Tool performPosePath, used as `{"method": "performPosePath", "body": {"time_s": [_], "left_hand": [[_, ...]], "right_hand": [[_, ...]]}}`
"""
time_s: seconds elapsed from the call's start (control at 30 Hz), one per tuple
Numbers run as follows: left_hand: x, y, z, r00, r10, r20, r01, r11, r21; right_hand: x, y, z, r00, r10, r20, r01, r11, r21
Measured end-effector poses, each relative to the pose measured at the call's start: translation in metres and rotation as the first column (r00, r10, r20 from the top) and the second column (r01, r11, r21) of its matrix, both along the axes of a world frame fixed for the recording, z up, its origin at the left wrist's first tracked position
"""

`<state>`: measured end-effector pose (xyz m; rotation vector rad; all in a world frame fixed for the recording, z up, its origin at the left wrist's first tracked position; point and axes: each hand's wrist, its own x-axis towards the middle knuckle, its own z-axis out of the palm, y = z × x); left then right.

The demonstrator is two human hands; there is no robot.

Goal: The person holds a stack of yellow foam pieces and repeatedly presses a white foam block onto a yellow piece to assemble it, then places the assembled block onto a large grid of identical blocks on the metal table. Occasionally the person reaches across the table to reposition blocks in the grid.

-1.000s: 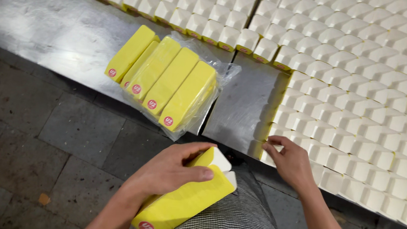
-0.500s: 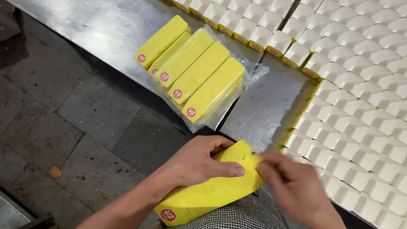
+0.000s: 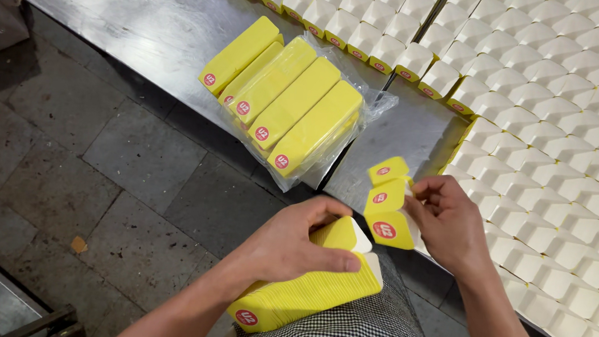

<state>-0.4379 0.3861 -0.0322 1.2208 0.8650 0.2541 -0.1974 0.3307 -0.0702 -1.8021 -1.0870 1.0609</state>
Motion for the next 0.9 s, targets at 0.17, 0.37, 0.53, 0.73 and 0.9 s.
{"method": "performPosePath", "body": {"time_s": [0.17, 0.37, 0.53, 0.73, 0.9], "left_hand": [[0.003, -0.004, -0.002, 0.996, -0.012, 0.087, 0.014, 1.000, -0.021], [0.011, -0.006, -0.004, 1.000, -0.004, 0.017, 0.004, 1.000, -0.016], [0.017, -0.003, -0.014, 0.977, 0.080, -0.199, -0.087, 0.996, -0.029], [0.013, -0.010, -0.025, 0.971, 0.197, -0.132, -0.215, 0.967, -0.136], [0.005, -0.012, -0.025, 0.948, 0.205, -0.242, -0.258, 0.943, -0.212]], "right_hand": [[0.002, -0.007, -0.006, 0.937, 0.213, 0.279, -0.169, 0.970, -0.172], [0.027, -0.004, -0.028, 0.798, 0.526, 0.294, -0.560, 0.828, 0.039], [0.075, 0.042, -0.058, 0.859, 0.411, 0.305, -0.327, 0.900, -0.289], [0.132, 0.104, -0.089, 0.694, 0.428, 0.579, -0.281, 0.901, -0.330], [0.146, 0.127, -0.093, 0.615, 0.535, 0.579, -0.241, 0.827, -0.508]]}}
